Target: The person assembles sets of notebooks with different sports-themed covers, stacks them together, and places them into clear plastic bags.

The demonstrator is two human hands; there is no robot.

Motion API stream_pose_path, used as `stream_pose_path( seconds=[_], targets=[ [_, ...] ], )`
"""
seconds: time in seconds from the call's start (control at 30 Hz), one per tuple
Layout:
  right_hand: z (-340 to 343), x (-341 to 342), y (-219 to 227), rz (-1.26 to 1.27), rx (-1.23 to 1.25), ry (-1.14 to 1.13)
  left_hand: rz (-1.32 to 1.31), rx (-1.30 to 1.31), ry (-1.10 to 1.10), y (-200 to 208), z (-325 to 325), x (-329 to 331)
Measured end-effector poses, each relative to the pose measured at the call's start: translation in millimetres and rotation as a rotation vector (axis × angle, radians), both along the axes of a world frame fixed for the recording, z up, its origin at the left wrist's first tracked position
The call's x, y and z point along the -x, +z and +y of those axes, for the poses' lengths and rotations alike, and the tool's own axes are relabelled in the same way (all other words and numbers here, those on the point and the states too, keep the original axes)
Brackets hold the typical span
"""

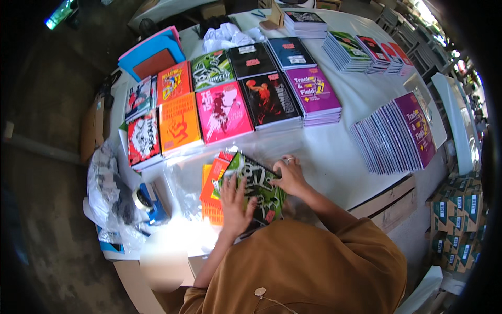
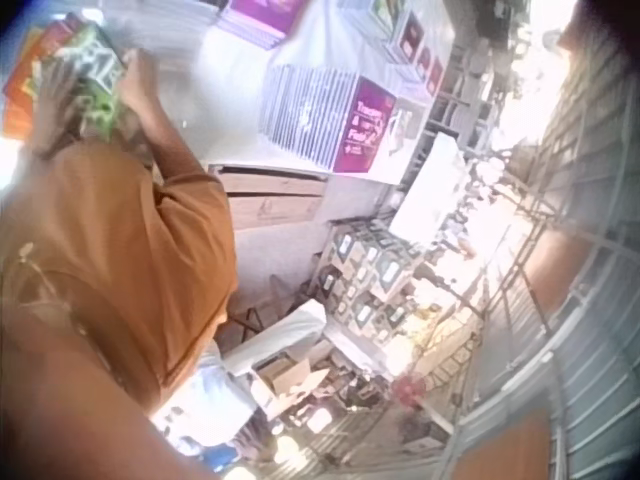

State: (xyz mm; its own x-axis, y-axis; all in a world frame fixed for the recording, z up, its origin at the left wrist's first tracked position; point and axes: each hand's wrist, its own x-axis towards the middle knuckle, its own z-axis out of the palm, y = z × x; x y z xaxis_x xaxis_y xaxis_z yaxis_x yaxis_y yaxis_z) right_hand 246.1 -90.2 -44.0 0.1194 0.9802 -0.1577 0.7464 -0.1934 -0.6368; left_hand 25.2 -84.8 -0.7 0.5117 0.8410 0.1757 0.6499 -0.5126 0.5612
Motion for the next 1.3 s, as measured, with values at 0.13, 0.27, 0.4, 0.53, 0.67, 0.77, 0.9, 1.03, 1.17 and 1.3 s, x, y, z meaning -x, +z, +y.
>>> stream_pose_path(
  seconds=[0.13, 0.27, 0.4, 0.53, 0.67, 0.77, 0.9, 1.03, 1.17, 1.3],
  targets=[
    [-2, -3, -15, 0.289, -0.008, 0.142, 0.259, -0.014, -0.046, -38, -6, -5],
    [115, -92, 36, 0.151, -0.228, 0.147, 0.201, 0.056, -0.141, -27, -1, 15],
    [253, -238, 39, -0.465, -0.293, -0.884, 0.204, 0.028, -0.146, -28, 5, 11],
    [291, -286, 30, -0.307, -0.27, -0.944, 0.214, 0.014, -0.12, -24, 7, 8],
    [266, -199, 112, 0.153, -1.024, -0.273, 0.041, 0.175, 0.004, -18, 5, 20],
    [138, -89, 198, 0.091, -0.757, 0.309, -0.19, -0.34, 0.293, 29, 25, 14],
    [46, 0, 212, 0.156, -1.254, 0.618, -0.136, -0.208, 0.191, 125, 38, 3],
    [37, 9, 109, 0.801, -0.324, -0.046, -0.733, 0.435, 0.603, 61, 13, 43],
    [24, 17, -32, 0.272, 0.029, -0.065, -0.055, 0.353, 0.722, -61, -20, 66],
    [13, 34, -5, 0.598, 0.382, 0.039, -0.185, 0.544, 0.818, -41, -23, 59]
  ],
)
